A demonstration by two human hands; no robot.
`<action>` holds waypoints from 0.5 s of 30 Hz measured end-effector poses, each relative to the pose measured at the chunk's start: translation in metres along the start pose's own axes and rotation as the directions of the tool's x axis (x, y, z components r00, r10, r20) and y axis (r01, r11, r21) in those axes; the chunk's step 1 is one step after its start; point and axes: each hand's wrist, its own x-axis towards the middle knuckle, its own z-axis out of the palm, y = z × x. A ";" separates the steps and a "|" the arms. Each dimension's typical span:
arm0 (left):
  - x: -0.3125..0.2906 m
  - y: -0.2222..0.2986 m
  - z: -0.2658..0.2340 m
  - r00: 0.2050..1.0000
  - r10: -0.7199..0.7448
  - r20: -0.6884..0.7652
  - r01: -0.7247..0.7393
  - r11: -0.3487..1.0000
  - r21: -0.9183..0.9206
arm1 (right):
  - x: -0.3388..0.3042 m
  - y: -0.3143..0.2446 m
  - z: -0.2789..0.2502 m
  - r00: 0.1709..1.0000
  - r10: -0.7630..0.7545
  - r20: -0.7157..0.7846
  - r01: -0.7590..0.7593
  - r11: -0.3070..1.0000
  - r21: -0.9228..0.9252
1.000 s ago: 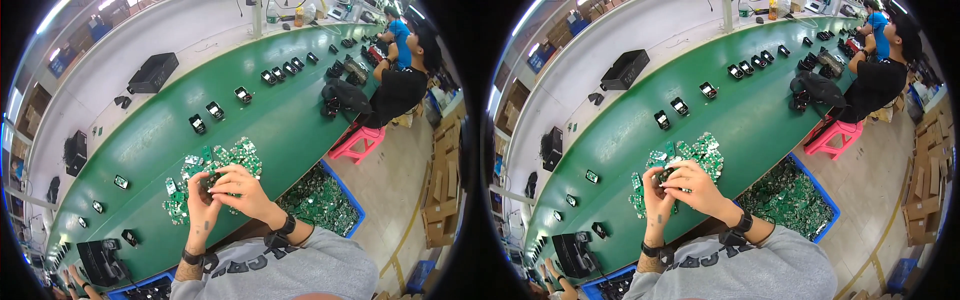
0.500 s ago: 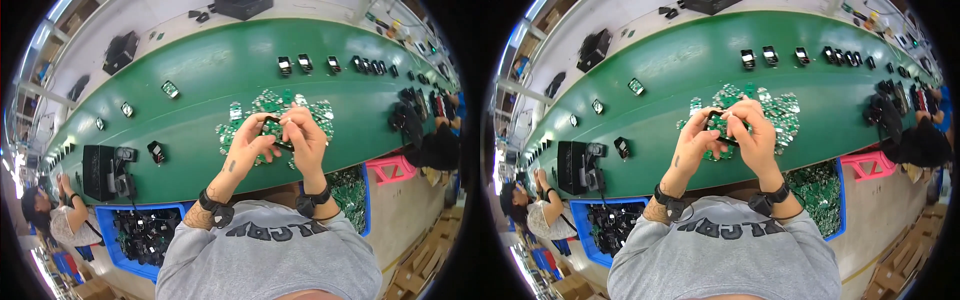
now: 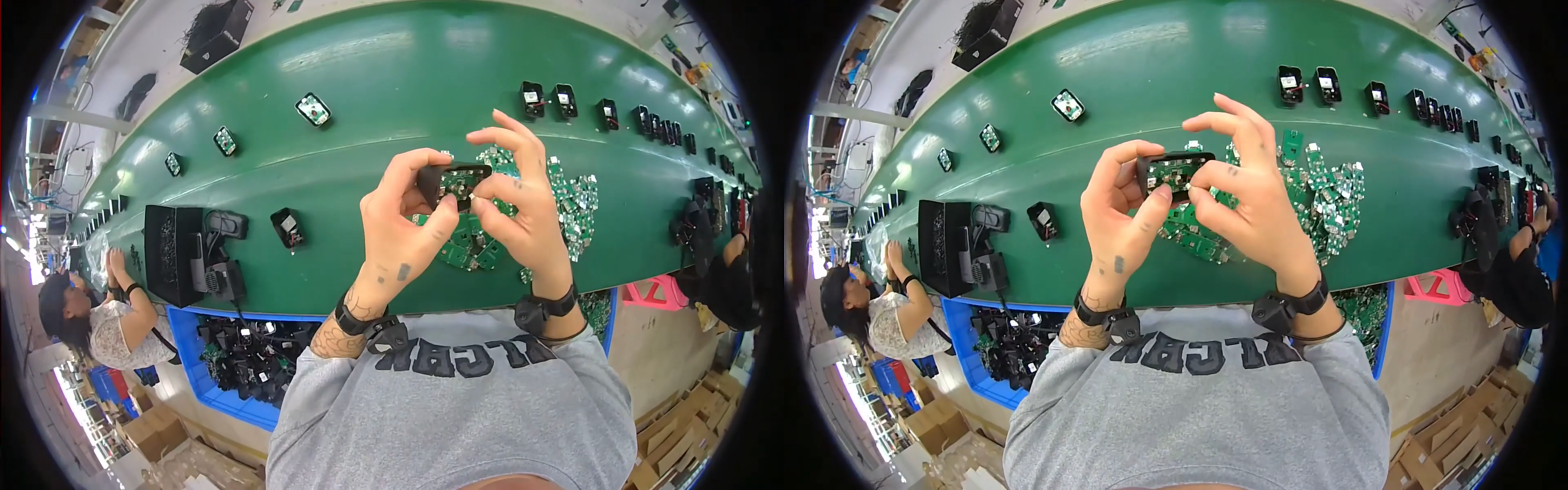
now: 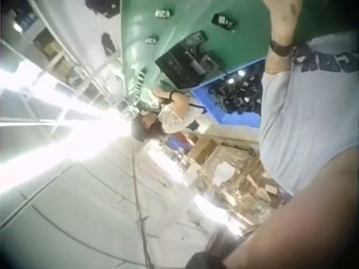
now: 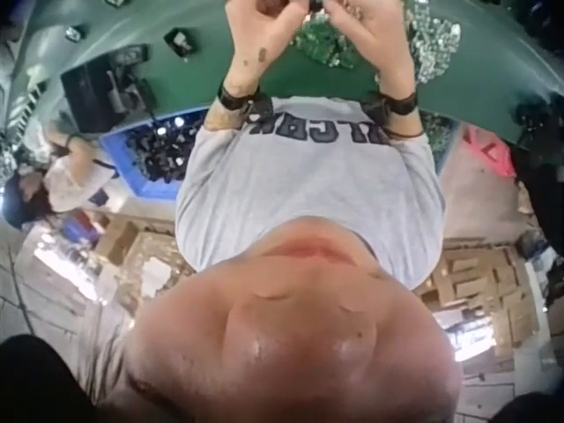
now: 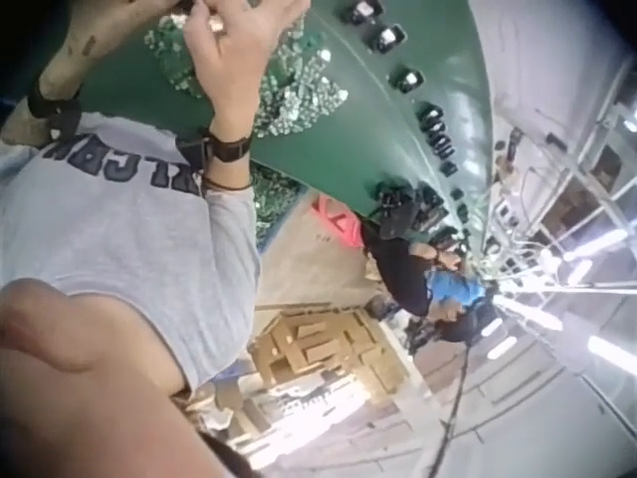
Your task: The person picks up a green circuit board and a black plastic housing, fits the board into the housing by hand, and places the assembled unit onto the conveyor belt, repeating the process.
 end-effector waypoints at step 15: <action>-0.033 -0.003 0.019 0.995 0.085 0.053 -0.094 0.977 0.193 | -0.049 -0.001 -0.004 0.990 -0.085 -0.113 0.075 0.993 -0.094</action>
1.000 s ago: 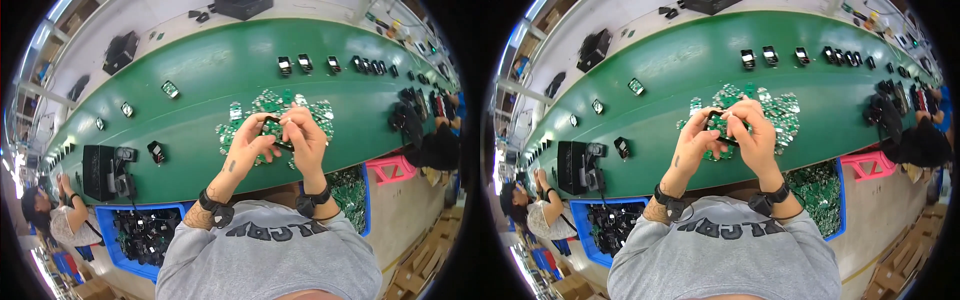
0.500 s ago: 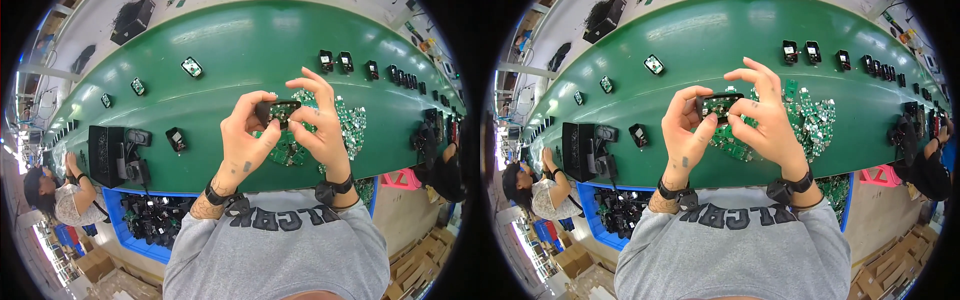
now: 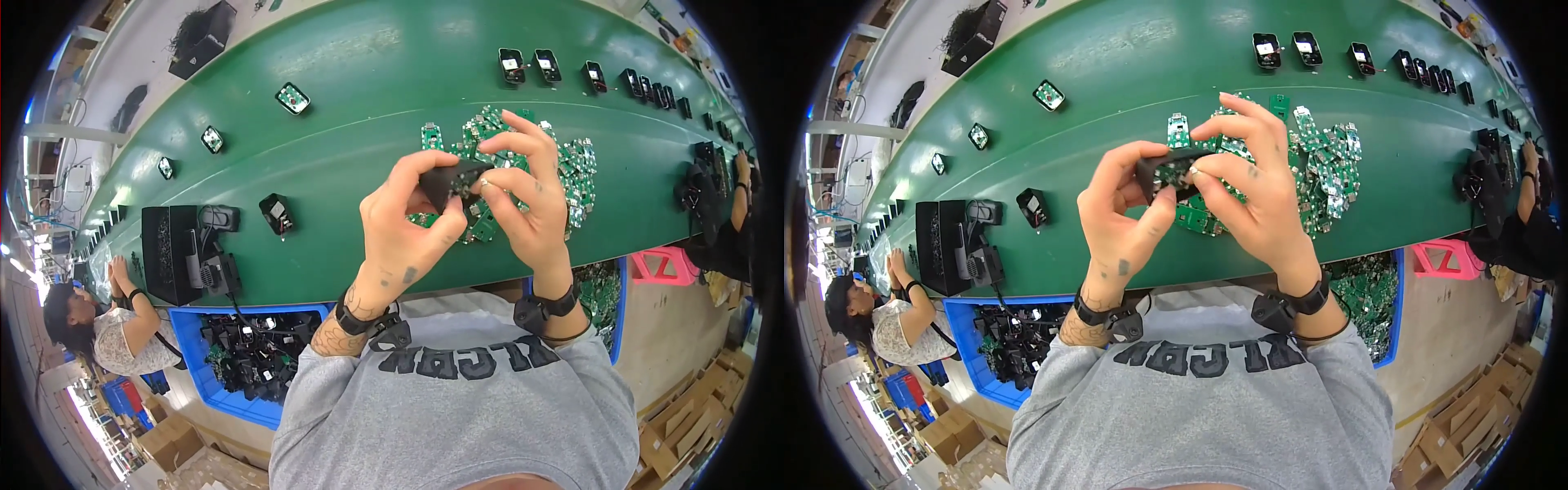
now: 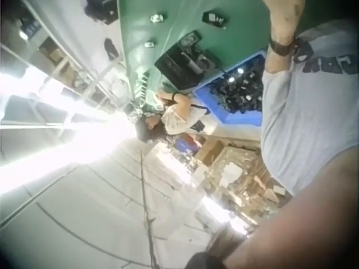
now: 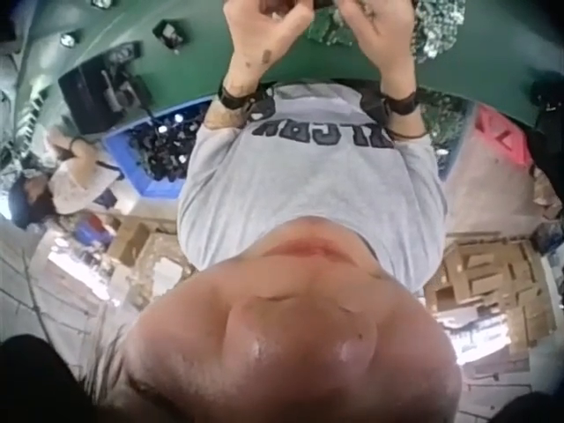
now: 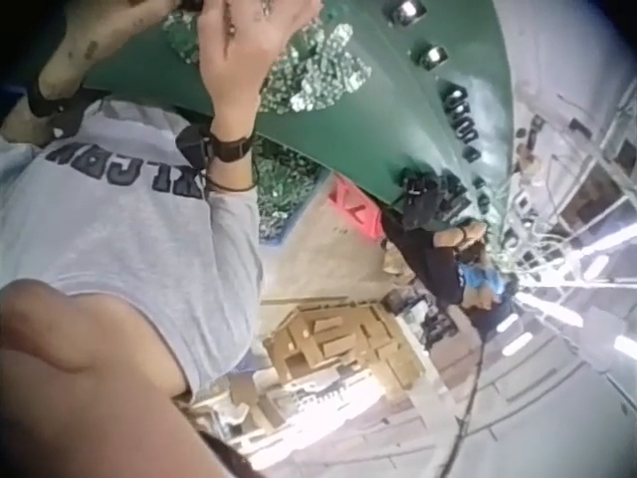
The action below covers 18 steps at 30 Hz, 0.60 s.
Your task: The person picks up a green circuit board and a black plastic housing, fits the board into the housing by hand, and places the assembled unit onto the conveyor belt, repeating the process.
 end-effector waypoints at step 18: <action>0.002 -0.003 -0.006 0.991 0.116 -0.063 -0.102 0.977 0.185 | 0.009 -0.011 0.008 0.982 0.047 0.185 -0.033 0.997 -0.076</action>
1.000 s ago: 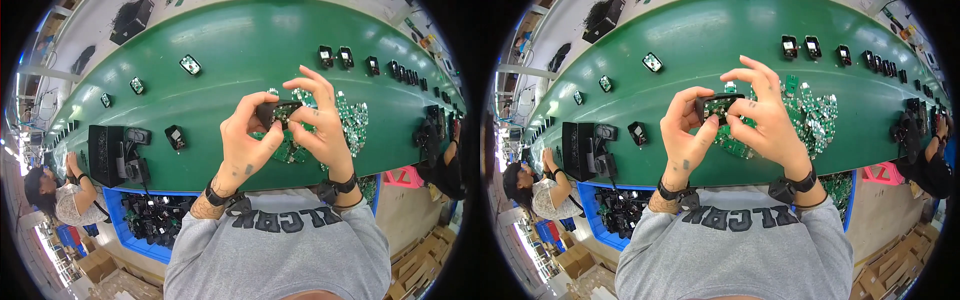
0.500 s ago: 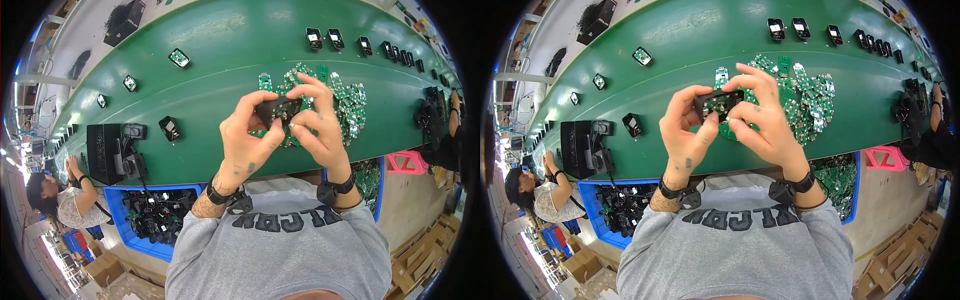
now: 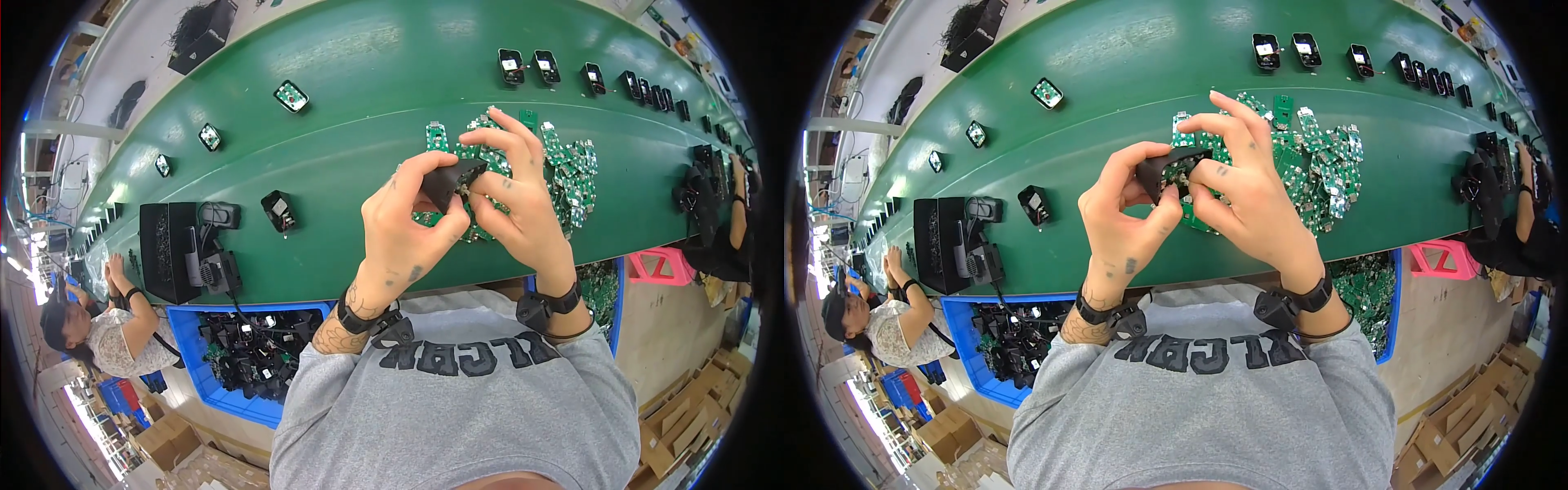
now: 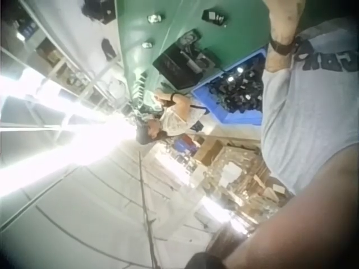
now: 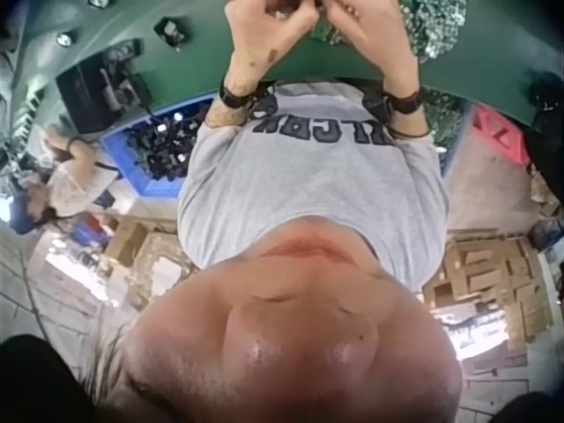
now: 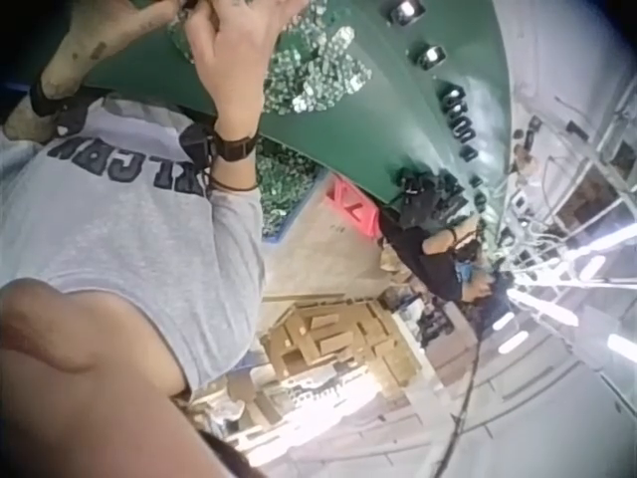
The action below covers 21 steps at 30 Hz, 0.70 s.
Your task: The person picks up a green circuit board and a black plastic housing, fits the board into the housing by hand, and places the assembled unit onto the conveyor belt, repeating the process.
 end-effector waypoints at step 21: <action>0.007 -0.005 0.004 0.999 -0.040 0.010 0.041 0.997 -0.069 | 0.009 0.015 -0.003 0.998 -0.067 0.015 0.066 0.994 0.093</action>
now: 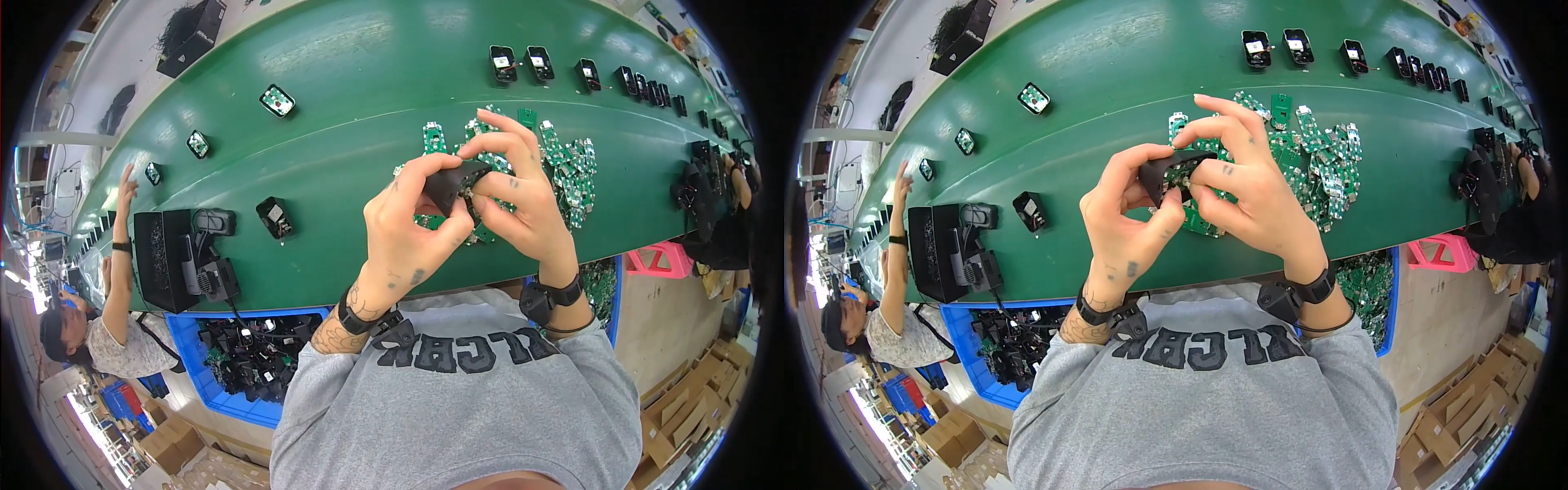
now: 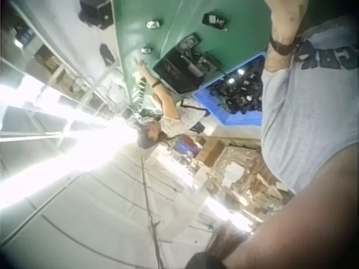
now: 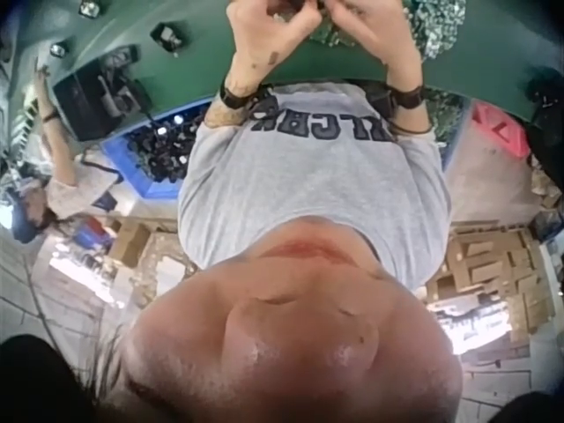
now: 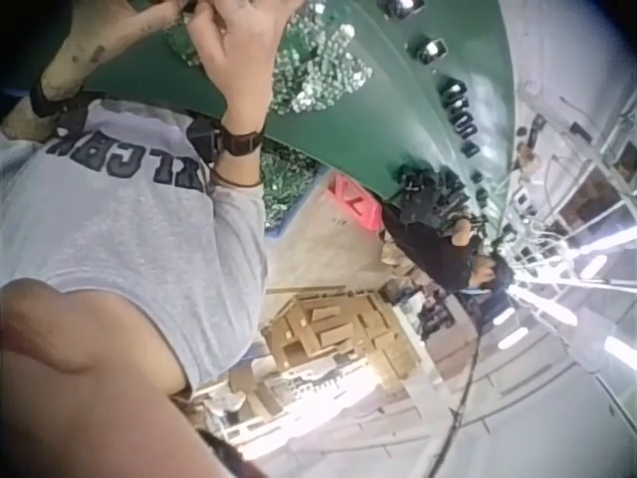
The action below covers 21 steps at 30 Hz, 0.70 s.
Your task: The person picks up a green circuit board and a black plastic housing, fits the board into the housing by hand, and places the assembled unit onto the conveyor belt, repeating the process.
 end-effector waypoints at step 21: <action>0.020 -0.050 -0.004 0.835 -0.451 0.315 0.530 0.815 -0.237 | -0.011 0.017 0.000 0.993 0.012 -0.119 -0.022 0.997 -0.080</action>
